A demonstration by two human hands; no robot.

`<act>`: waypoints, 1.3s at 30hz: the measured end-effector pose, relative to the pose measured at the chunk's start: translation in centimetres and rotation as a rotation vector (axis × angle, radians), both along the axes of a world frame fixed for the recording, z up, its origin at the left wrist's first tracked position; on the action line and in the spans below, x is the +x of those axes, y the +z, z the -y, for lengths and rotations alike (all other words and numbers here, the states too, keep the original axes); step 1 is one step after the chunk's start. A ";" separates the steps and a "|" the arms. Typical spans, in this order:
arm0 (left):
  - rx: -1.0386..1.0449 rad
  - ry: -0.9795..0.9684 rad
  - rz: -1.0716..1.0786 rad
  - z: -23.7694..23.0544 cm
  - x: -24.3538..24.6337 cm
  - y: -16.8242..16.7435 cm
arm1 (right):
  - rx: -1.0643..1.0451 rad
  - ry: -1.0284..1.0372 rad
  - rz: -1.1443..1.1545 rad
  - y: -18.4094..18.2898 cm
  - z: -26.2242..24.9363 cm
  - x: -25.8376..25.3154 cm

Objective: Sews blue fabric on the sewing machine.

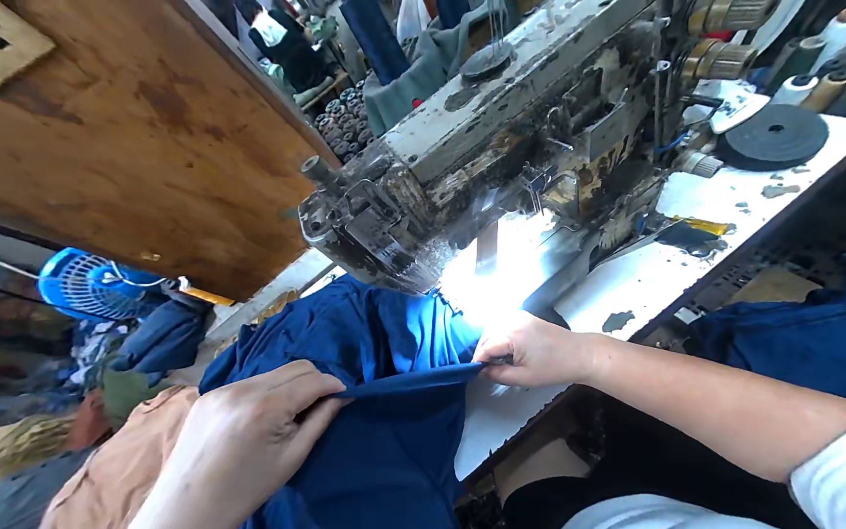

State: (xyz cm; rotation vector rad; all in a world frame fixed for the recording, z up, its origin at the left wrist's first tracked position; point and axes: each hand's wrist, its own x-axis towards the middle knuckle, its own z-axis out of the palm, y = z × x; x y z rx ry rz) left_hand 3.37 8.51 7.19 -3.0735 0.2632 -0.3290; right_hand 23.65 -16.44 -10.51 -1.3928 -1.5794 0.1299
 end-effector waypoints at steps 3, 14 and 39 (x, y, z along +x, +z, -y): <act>-0.309 0.033 -0.046 1.1 1.0 -1.0 | 0.006 -0.004 -0.012 0.0 0.0 -0.2; -0.388 -0.027 -0.063 0.5 2.5 -2.1 | -0.036 0.002 -0.075 0.6 0.1 -0.2; -0.360 -0.074 -0.131 2.3 3.9 -2.0 | -0.176 0.029 -0.220 1.5 0.5 0.5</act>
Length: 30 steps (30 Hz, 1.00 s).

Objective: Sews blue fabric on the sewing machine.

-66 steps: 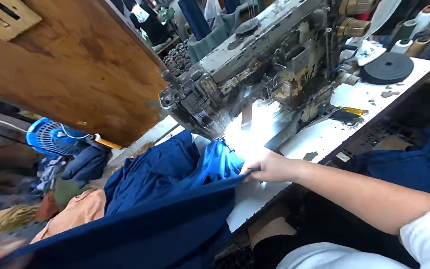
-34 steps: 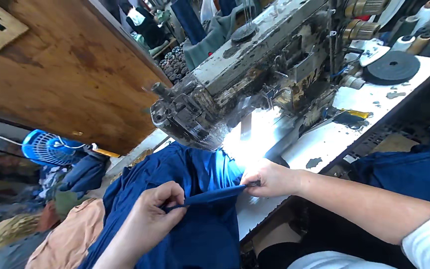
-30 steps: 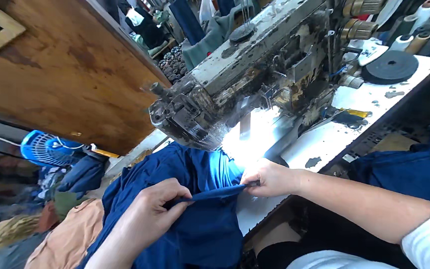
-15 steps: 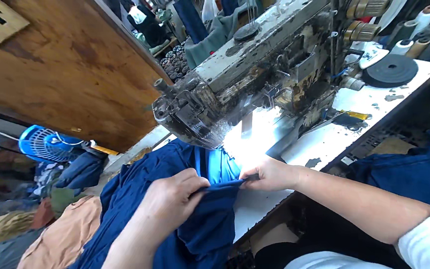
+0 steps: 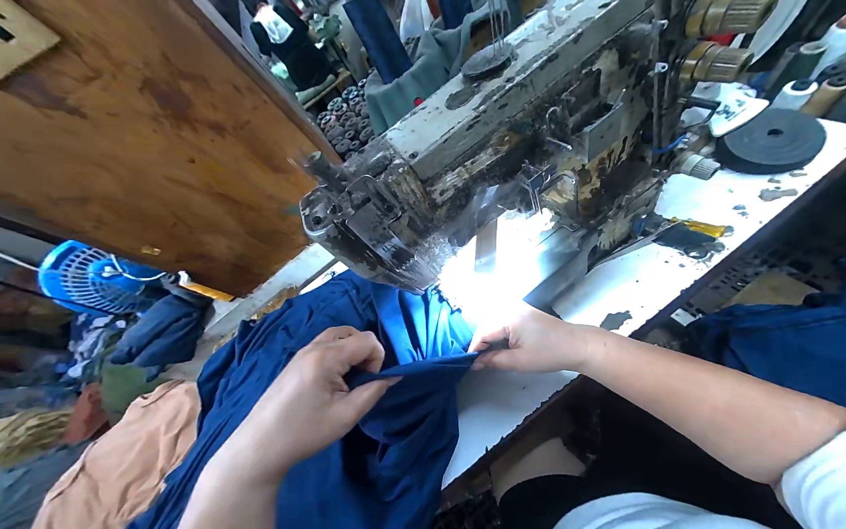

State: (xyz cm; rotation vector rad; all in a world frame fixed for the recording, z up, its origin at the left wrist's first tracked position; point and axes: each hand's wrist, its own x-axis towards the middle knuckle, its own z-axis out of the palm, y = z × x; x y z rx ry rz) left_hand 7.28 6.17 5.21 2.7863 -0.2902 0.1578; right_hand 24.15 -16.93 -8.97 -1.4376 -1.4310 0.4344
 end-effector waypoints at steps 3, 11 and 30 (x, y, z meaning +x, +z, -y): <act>-0.072 0.072 0.041 -0.7 -0.8 0.9 | -0.064 -0.021 -0.069 0.6 0.1 -0.1; 0.060 -0.075 0.252 4.0 -1.0 1.1 | -0.289 -0.030 -0.298 2.7 0.3 -0.3; 0.220 -0.003 0.191 0.0 0.7 -0.3 | -0.064 -0.067 -0.121 0.3 0.1 -0.6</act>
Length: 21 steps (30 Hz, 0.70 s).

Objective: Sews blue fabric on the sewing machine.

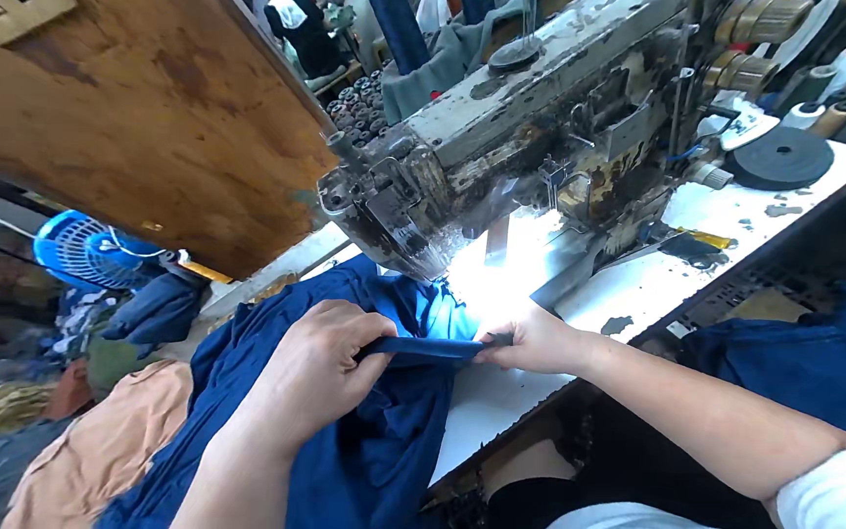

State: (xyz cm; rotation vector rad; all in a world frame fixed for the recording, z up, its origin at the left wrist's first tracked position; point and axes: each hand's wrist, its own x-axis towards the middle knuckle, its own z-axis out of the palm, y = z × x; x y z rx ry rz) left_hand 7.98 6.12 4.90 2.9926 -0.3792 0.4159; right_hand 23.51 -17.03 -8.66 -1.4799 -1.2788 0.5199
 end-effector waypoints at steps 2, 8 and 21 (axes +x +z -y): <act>0.118 0.015 0.024 0.1 0.2 0.2 | 0.012 -0.008 0.006 -0.1 -0.1 0.0; -0.050 -0.024 -0.094 2.5 0.1 0.2 | 0.031 0.000 -0.010 -0.3 0.0 0.1; -0.036 -0.081 -0.116 4.2 0.9 -0.6 | 0.170 -0.008 0.135 -1.3 -0.1 0.2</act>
